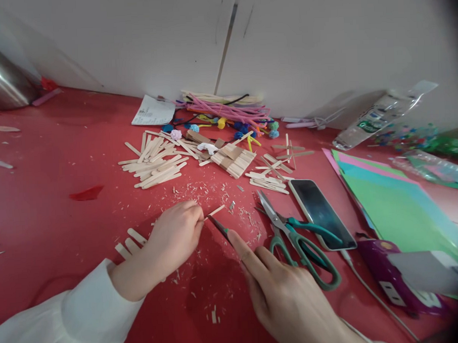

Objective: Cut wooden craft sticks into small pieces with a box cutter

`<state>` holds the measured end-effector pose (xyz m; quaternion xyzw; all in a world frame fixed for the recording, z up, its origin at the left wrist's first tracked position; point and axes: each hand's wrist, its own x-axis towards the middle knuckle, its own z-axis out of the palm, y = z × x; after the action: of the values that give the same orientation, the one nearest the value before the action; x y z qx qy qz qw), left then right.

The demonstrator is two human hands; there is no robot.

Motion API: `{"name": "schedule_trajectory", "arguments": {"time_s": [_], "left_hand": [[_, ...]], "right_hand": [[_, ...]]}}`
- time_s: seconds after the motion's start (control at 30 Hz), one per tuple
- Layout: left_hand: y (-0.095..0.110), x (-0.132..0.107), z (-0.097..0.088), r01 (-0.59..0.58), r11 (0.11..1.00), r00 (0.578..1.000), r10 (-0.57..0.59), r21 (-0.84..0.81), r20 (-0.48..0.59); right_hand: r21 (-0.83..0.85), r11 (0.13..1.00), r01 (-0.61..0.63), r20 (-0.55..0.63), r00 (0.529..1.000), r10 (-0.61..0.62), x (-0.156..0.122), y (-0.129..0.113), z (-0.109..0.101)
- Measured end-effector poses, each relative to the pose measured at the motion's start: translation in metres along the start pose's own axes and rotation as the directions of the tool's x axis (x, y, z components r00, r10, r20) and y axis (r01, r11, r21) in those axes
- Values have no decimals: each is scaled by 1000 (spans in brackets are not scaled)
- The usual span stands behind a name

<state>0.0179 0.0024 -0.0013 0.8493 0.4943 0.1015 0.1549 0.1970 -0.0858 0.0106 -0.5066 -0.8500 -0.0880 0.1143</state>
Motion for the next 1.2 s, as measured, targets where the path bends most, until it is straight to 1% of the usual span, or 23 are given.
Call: {"name": "schedule_trajectory", "arguments": {"time_s": [0.1,0.23,0.37,0.47,0.67,0.83,0.97,1.03,1.07,1.13,1.2], "left_hand": [[2,0,-2,24,1000,1000,-24,-10,-6],[2,0,0,71,997,997,-71,-31,-9],[2,0,0,42,999,999,-43,-24,-15],[3,1,-1,47,998,999,-47,-31,-2],[1,-1,0,40,999,999,-40,-27,-20],[-1,-1,2,38,999,999,-39,-20,-18],[1,-1,0,43,999,999,-43,-24,-12],[3,-2,-1,72,995,997,-72,-68,7],[4,-3,-1,96,989,995,-93,-115,31],[5,-5,-2,116,960,992,-99,-254,79],[5,-5,-4,105,928,994,-85,-356,71]], "right_hand": [[16,1000,-17,8,1000,17,1,0,-1],[47,999,-22,24,999,21,-5,0,3],[99,995,-29,-14,999,30,-12,2,5],[148,988,-31,-39,999,37,-13,3,4],[156,987,-40,-7,999,41,-10,5,12],[158,987,-43,-19,999,47,-13,5,17],[248,965,-81,32,997,76,-11,6,15],[328,937,-123,24,992,122,-8,8,14],[369,917,-151,13,988,157,-7,8,14],[431,877,-214,-2,971,238,-4,10,13],[462,841,-281,6,949,314,-3,11,12]]}}
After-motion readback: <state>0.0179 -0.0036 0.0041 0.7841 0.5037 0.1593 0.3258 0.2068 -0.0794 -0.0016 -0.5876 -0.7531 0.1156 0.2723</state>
